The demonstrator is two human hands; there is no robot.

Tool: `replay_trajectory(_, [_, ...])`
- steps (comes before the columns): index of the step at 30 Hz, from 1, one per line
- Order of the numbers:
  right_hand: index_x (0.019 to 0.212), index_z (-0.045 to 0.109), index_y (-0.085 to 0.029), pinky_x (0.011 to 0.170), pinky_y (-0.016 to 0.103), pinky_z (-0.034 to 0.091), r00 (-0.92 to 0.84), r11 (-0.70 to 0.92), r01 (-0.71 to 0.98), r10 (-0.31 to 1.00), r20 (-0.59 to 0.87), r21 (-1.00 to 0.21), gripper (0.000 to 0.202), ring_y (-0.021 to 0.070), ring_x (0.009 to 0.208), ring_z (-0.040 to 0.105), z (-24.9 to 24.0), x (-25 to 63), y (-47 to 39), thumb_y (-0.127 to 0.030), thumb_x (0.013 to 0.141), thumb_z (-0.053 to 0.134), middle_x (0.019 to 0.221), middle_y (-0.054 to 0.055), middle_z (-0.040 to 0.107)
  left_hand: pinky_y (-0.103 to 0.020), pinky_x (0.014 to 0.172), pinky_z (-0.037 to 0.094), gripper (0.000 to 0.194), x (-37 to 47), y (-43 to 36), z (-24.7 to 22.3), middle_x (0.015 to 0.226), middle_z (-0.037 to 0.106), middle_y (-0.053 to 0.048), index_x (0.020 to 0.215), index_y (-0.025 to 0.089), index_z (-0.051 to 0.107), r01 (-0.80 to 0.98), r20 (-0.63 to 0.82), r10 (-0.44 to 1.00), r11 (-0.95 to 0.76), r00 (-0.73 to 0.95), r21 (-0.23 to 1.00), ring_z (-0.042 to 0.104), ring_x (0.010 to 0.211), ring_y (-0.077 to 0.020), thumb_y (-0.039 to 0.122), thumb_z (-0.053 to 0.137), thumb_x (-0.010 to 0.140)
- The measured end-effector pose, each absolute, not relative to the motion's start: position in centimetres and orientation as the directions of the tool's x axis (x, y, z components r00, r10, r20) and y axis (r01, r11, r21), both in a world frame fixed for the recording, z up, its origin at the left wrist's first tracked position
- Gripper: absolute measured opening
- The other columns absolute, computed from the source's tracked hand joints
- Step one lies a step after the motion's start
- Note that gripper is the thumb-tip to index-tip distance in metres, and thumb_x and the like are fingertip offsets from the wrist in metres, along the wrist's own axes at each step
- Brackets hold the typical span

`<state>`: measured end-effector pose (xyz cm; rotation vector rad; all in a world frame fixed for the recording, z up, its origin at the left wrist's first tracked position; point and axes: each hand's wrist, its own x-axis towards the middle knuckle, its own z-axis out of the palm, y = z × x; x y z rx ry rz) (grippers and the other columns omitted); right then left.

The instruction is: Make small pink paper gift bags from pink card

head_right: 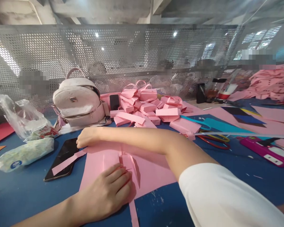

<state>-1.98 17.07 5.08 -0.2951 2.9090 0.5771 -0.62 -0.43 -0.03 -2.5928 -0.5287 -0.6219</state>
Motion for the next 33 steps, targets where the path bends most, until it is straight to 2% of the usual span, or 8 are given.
replay_trajectory(5, [0.122,0.063,-0.018,0.089,0.044,0.057,-0.968,0.918,-0.177,-0.097,-0.230,0.355,0.028,0.0226,0.105,0.065,4.7,-1.7,17.8,-0.034,0.098,0.062,0.124,0.009,0.064,-0.043,0.088,0.055,0.012,-0.6,-0.4,0.0,0.100,0.069,-0.012,0.091,0.012,0.062,0.449,0.479,0.272,-0.840,0.835,-0.306,0.064,0.082,-0.0218,0.011,0.051,0.096])
replay_trajectory(9, [0.118,0.064,-0.016,0.086,0.042,0.057,-0.987,0.956,-0.022,0.026,-0.159,0.291,0.027,0.0213,0.100,0.067,5.7,-0.6,18.1,-0.034,0.098,0.063,0.117,0.007,0.066,-0.043,0.086,0.056,0.011,-0.6,-0.4,0.0,0.102,0.069,-0.012,0.091,0.012,0.063,0.444,0.489,0.262,-0.842,0.832,-0.306,0.064,0.082,-0.0226,0.011,0.052,0.094])
replay_trajectory(13, [0.101,0.065,-0.016,0.067,0.031,0.049,-0.979,0.971,0.203,0.200,0.038,0.127,0.010,0.0189,0.077,0.065,7.7,2.2,17.7,-0.015,0.092,0.060,0.089,0.003,0.070,-0.043,0.085,0.056,0.010,-0.6,-0.5,0.0,0.101,0.069,-0.012,0.091,0.011,0.064,0.446,0.494,0.262,-0.843,0.829,-0.302,0.064,0.082,-0.0229,0.010,0.054,0.093])
replay_trajectory(16, [0.092,0.060,-0.019,0.060,0.026,0.039,-0.935,0.952,0.298,0.306,0.178,-0.070,0.011,0.0156,0.071,0.061,8.5,5.6,16.5,-0.012,0.084,0.061,0.085,0.001,0.069,-0.042,0.086,0.056,0.011,-0.5,-0.5,0.1,0.098,0.070,-0.012,0.091,0.011,0.064,0.452,0.507,0.260,-0.840,0.822,-0.301,0.065,0.081,-0.0226,0.011,0.053,0.094])
replay_trajectory(19, [0.090,0.058,-0.019,0.065,0.022,0.040,-0.879,0.905,0.336,0.401,0.258,-0.260,0.012,0.0131,0.076,0.061,7.9,9.6,14.8,-0.008,0.084,0.058,0.088,0.000,0.069,-0.042,0.085,0.056,0.012,-0.5,-0.4,0.2,0.095,0.070,-0.011,0.089,0.011,0.064,0.458,0.512,0.264,-0.837,0.817,-0.300,0.065,0.080,-0.0216,0.011,0.053,0.095])
replay_trajectory(23, [0.094,0.060,-0.019,0.066,0.023,0.044,-0.771,0.789,0.425,0.572,0.278,-0.444,0.011,0.0137,0.077,0.064,5.8,15.1,12.3,-0.011,0.092,0.053,0.091,0.001,0.071,-0.043,0.085,0.057,0.013,-0.5,-0.4,0.2,0.095,0.071,-0.011,0.092,0.010,0.065,0.443,0.505,0.252,-0.844,0.825,-0.303,0.066,0.081,-0.0232,0.011,0.052,0.094])
replay_trajectory(28, [0.095,0.066,-0.019,0.082,0.029,0.048,-0.658,0.683,0.492,0.698,0.282,-0.540,0.017,0.0172,0.090,0.066,3.6,19.8,10.8,-0.009,0.094,0.053,0.098,0.004,0.072,-0.044,0.087,0.059,0.018,-0.6,-0.3,0.2,0.095,0.073,-0.011,0.098,0.009,0.068,0.438,0.516,0.239,-0.845,0.822,-0.306,0.069,0.083,-0.0250,0.012,0.051,0.096])
replay_trajectory(33, [0.092,0.069,-0.019,0.082,0.031,0.049,-0.653,0.656,0.495,0.714,0.254,-0.570,0.018,0.0191,0.090,0.066,2.0,20.9,10.6,-0.009,0.095,0.054,0.096,0.004,0.074,-0.042,0.087,0.061,0.026,-0.3,0.0,0.4,0.094,0.076,-0.010,0.096,0.010,0.070,0.458,0.554,0.234,-0.834,0.799,-0.308,0.073,0.085,-0.0251,0.010,0.044,0.098])
